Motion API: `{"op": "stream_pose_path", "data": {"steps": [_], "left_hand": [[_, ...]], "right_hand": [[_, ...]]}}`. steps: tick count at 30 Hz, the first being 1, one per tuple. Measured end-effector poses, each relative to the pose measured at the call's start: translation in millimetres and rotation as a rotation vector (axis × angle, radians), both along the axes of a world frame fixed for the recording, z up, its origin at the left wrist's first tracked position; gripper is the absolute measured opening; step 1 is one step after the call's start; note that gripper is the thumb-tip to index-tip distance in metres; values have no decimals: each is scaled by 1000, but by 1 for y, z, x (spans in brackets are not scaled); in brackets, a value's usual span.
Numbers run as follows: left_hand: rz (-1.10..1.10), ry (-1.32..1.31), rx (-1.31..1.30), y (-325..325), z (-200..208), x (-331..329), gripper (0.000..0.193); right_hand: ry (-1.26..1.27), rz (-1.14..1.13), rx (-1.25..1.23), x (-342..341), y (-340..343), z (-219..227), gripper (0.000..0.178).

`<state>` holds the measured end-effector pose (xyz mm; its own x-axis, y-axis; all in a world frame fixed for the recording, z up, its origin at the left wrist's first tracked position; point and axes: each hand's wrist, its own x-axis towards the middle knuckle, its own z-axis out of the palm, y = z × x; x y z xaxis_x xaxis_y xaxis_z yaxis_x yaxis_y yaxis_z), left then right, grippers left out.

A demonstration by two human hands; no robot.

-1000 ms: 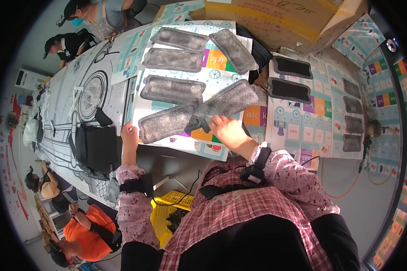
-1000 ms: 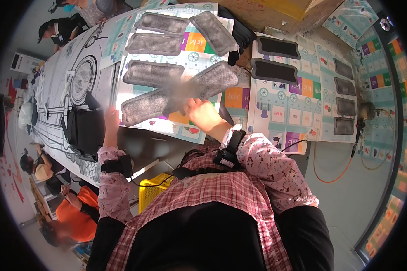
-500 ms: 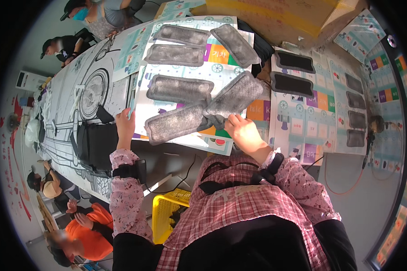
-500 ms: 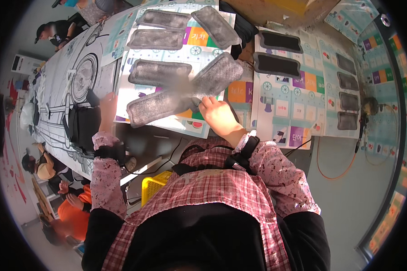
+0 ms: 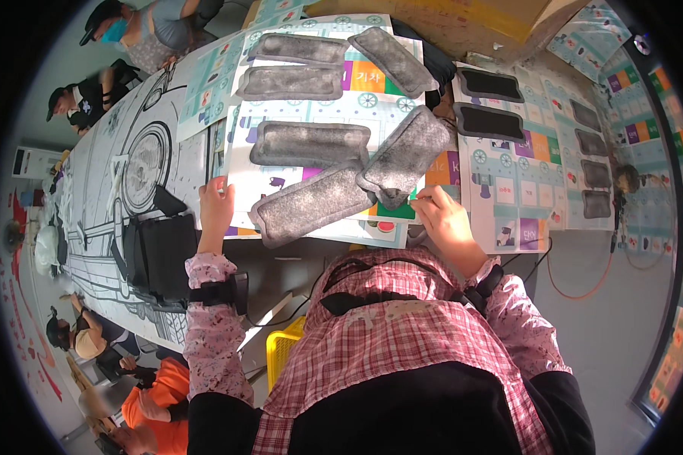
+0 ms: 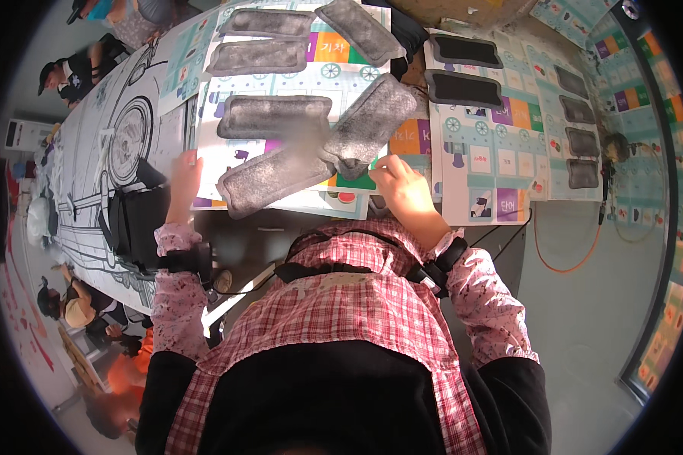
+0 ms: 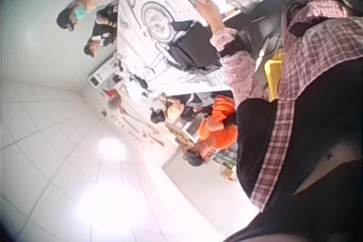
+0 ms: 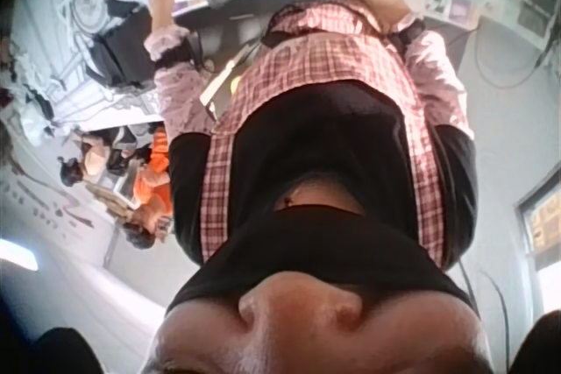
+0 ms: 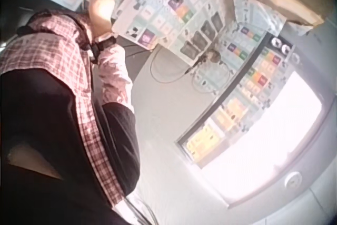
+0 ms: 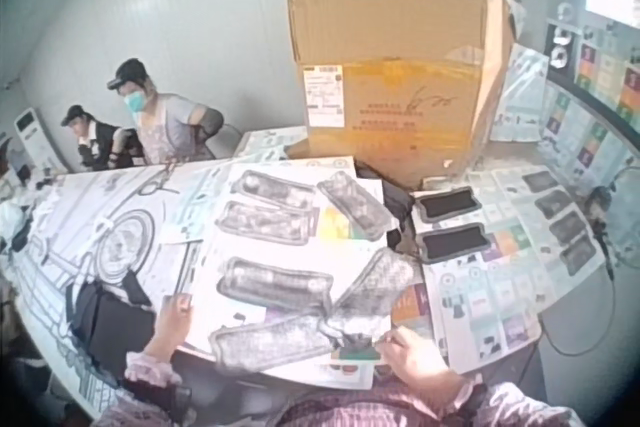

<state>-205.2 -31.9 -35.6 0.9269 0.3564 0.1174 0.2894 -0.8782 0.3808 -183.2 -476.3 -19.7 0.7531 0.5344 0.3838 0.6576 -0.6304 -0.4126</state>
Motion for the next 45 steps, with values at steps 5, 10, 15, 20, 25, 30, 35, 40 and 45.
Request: {"op": "stream_pose_path", "data": {"steps": [5,10,15,20,25,30,35,40,45], "left_hand": [[33,277,113,-5,15,-61,23],[342,339,-984,-65,41,-83,26],[355,285,-1131,-61,36,-78,27],[156,257,-668,-42,38,-59,21],[-78,177,-387,1,23,-43,20],[-70,195,-390,23,25,-29,22],[-58,92,-633,34,12,-22,23],[190,118,-1016,32,11,-9,27],[150,130,-938,34,10,9,29]], "right_hand": [[429,-356,291,1,-5,-16,12],[1237,-708,969,43,-2,-19,20],[1287,-646,1190,86,-13,-43,13],[1308,-652,1154,83,-9,-35,13],[1323,-683,1118,77,-9,-39,15],[1359,-575,1091,78,-15,-37,17],[1447,-557,973,82,-23,-39,18],[1488,-534,1256,72,-18,-49,15],[1479,-489,1417,67,-21,-59,8]]}}
